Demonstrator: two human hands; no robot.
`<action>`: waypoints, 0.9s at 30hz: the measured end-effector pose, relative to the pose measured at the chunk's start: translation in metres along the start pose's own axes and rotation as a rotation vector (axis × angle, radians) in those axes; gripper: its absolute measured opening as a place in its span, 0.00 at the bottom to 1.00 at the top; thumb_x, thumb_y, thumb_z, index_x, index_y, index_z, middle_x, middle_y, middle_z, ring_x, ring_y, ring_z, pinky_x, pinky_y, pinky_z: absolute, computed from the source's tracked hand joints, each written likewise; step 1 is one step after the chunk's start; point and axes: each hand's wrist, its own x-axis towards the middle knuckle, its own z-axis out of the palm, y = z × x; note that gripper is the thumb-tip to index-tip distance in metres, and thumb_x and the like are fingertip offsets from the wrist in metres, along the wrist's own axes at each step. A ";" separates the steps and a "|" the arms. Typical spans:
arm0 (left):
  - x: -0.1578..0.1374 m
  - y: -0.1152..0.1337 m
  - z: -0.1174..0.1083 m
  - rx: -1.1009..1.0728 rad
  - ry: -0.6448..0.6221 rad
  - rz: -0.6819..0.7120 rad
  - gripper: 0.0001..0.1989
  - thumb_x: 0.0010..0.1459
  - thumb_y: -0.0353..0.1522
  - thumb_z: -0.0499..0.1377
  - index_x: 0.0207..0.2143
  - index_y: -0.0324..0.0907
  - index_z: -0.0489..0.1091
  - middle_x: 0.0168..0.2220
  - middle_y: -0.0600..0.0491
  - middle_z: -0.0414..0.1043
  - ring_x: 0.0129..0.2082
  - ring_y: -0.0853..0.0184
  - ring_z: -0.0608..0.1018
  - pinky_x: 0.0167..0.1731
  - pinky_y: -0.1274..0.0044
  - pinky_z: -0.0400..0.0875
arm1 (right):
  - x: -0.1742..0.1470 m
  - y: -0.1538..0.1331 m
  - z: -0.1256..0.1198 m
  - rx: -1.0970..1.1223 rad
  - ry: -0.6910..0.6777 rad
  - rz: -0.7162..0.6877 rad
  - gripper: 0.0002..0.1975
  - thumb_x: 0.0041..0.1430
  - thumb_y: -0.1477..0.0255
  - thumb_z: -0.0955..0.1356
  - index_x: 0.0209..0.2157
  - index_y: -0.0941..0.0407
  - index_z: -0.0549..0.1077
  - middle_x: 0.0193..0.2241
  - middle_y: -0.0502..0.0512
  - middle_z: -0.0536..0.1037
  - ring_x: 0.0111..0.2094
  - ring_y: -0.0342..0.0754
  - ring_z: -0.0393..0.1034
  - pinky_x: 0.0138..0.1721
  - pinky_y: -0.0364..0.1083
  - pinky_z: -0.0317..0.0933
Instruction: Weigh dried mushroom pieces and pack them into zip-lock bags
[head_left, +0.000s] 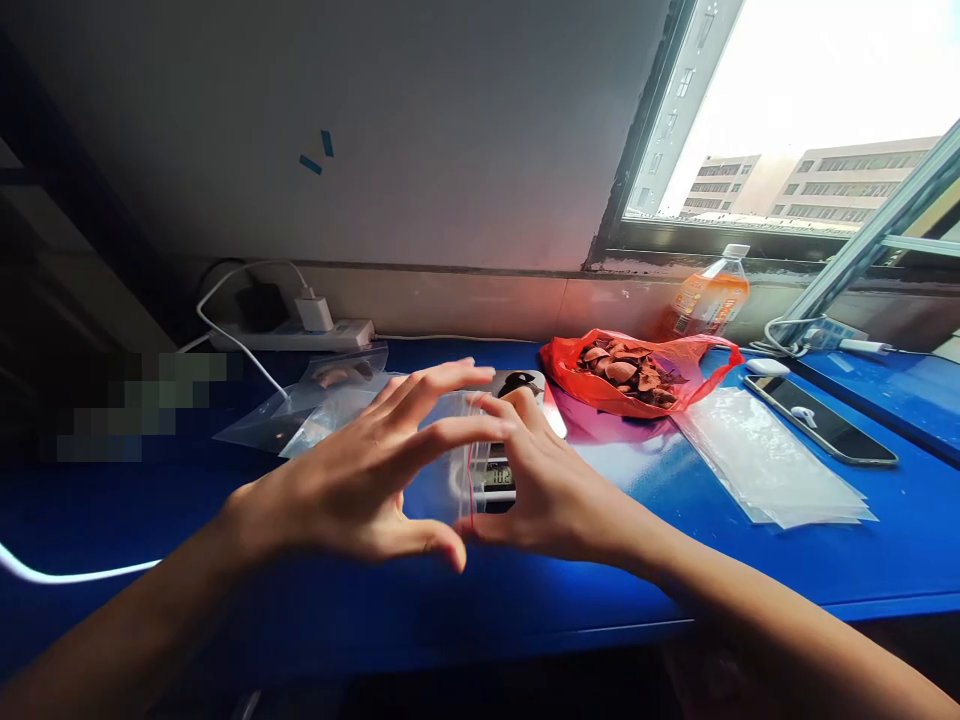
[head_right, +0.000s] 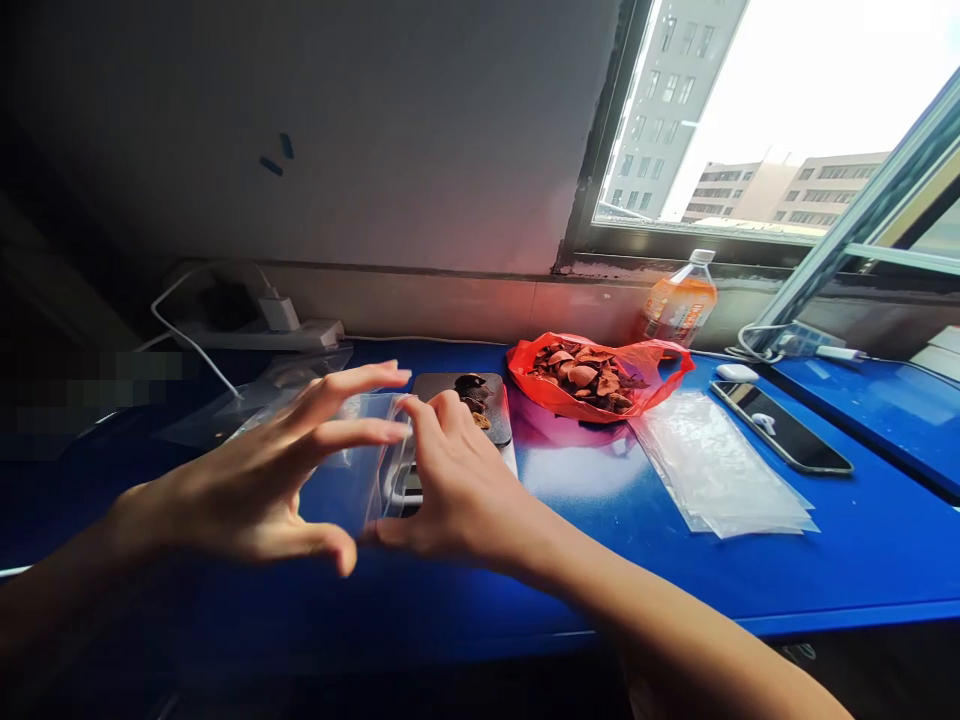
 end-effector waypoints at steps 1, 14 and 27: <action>0.000 0.000 0.001 -0.005 -0.040 -0.031 0.47 0.44 0.51 0.69 0.63 0.50 0.53 0.65 0.36 0.53 0.62 0.43 0.63 0.53 0.53 0.68 | 0.000 0.001 -0.001 -0.002 -0.004 -0.019 0.39 0.47 0.61 0.76 0.57 0.53 0.58 0.48 0.61 0.62 0.52 0.57 0.58 0.53 0.60 0.62; -0.002 -0.020 0.010 0.048 -0.015 -0.155 0.43 0.53 0.38 0.66 0.64 0.47 0.45 0.59 0.42 0.65 0.54 0.52 0.72 0.57 0.53 0.60 | 0.013 0.048 -0.060 -0.464 0.099 0.079 0.05 0.59 0.69 0.67 0.31 0.56 0.70 0.28 0.53 0.76 0.30 0.46 0.68 0.32 0.45 0.56; 0.000 -0.017 0.008 0.057 -0.088 -0.170 0.39 0.55 0.33 0.64 0.63 0.47 0.46 0.59 0.47 0.65 0.51 0.58 0.71 0.55 0.61 0.59 | 0.009 0.048 -0.043 -0.620 -0.118 0.135 0.12 0.58 0.68 0.69 0.45 0.52 0.74 0.34 0.52 0.78 0.34 0.49 0.73 0.30 0.44 0.54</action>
